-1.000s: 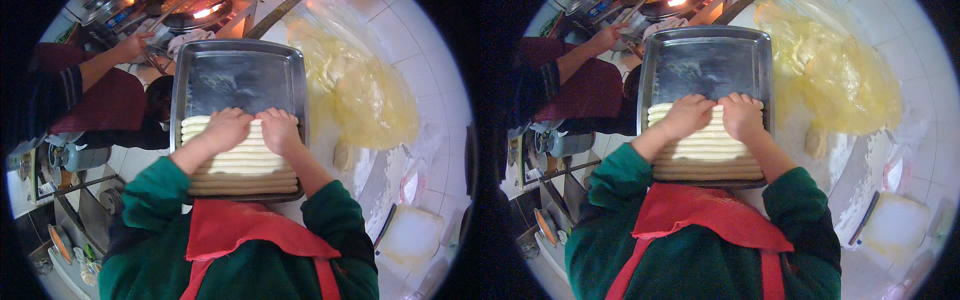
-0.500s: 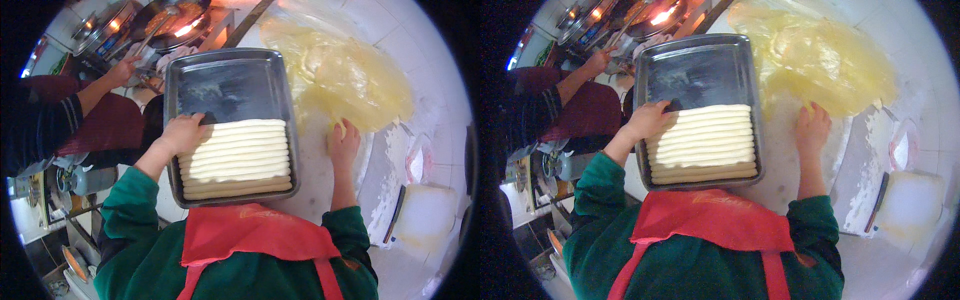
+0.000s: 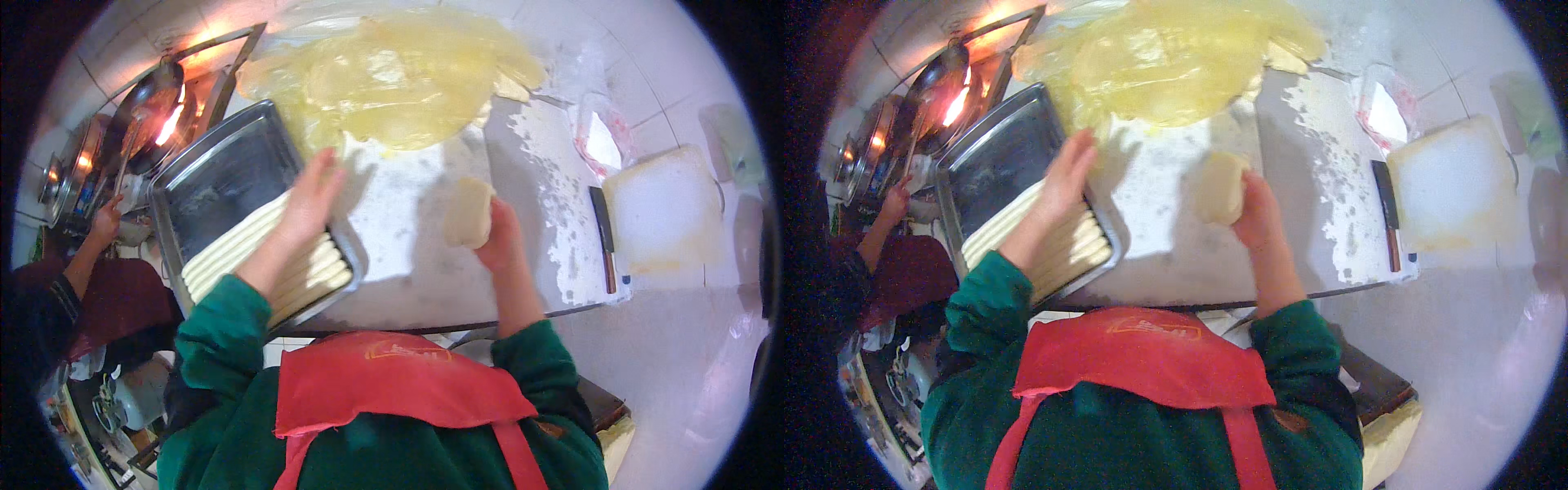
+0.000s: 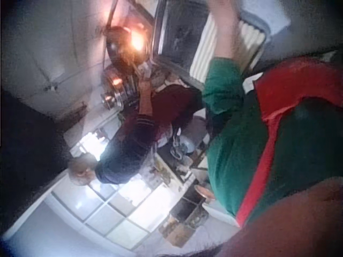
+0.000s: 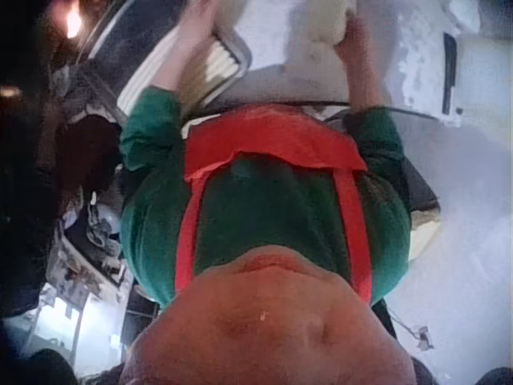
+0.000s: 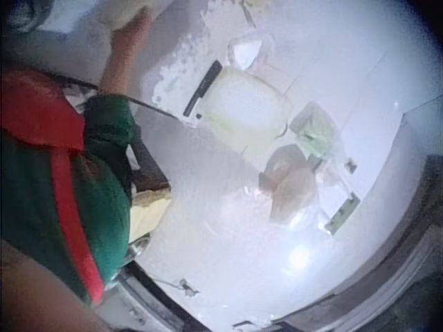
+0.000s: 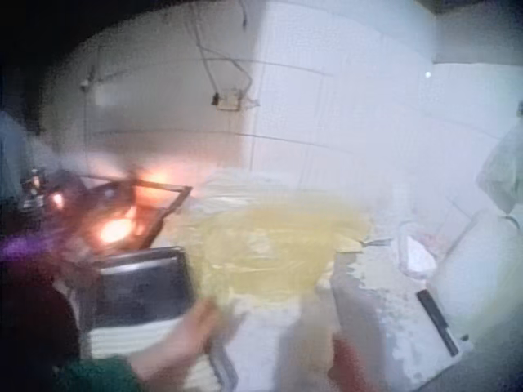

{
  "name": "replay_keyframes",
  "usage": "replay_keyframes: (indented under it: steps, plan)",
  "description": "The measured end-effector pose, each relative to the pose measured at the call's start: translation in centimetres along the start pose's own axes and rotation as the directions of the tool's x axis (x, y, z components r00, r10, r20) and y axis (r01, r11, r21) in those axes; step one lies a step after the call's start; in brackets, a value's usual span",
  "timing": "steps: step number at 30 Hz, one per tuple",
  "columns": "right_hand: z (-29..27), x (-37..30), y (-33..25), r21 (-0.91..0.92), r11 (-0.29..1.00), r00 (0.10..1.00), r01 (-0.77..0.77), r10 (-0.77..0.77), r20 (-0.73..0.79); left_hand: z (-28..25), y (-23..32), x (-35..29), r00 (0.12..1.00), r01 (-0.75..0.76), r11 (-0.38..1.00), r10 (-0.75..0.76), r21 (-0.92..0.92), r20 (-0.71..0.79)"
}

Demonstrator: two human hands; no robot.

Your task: The person rolls small dough pieces into long thin strips on a floured countertop and places them in a metal tray. The person repeats this process multiple times, arranging the strips neatly in the tray.

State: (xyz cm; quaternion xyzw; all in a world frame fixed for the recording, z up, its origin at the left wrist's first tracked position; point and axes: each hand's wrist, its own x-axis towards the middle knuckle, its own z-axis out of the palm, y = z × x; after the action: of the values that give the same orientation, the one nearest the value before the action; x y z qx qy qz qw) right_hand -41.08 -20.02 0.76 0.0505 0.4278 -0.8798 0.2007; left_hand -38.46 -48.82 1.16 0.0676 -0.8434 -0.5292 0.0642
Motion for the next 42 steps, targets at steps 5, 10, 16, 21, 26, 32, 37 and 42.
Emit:
replay_keyframes:
  steps: [5,10,16,21,26,32,37,42]
  plan:
    - [-2.4,-1.4,4.9,-0.443,0.896,0.978,-0.013,-0.082,-0.194,15.3,3.2,-3.3,0.845,0.533,0.336,-0.258,-0.777,0.468]
    - [-2.2,-1.1,1.8,-0.417,0.909,0.933,0.008,-0.157,-0.324,20.6,2.8,-3.8,0.981,0.195,0.845,-0.164,-0.499,0.105]
    - [-6.8,-7.4,-8.2,-0.874,0.48,0.837,0.075,-0.506,-0.206,18.0,6.3,3.6,0.928,0.337,0.117,-0.207,-0.934,0.309]
    - [-16.8,-11.5,-2.6,-0.776,-0.622,0.96,0.101,-0.144,0.241,15.8,1.6,0.8,0.986,0.15,0.98,-0.138,-0.133,0.094]
    - [-17.7,0.6,-6.7,-0.809,-0.564,0.927,-0.165,-0.369,0.068,16.1,-3.1,-8.2,0.85,-0.526,0.59,0.373,0.613,0.372]
    - [-15.9,-1.5,-5.4,-0.816,-0.571,0.872,-0.083,-0.438,0.218,15.9,-1.5,-8.2,0.893,-0.433,0.66,0.223,0.614,0.391]
    - [-15.3,-9.1,-3.0,-0.826,-0.535,0.932,0.178,-0.179,0.316,16.0,-1.9,-7.8,0.895,-0.431,0.656,0.227,0.619,0.383]
    - [-18.6,4.0,-5.9,-0.729,-0.65,0.692,-0.212,-0.627,0.357,16.0,-2.5,-8.3,0.912,-0.402,0.727,0.261,0.556,0.317]
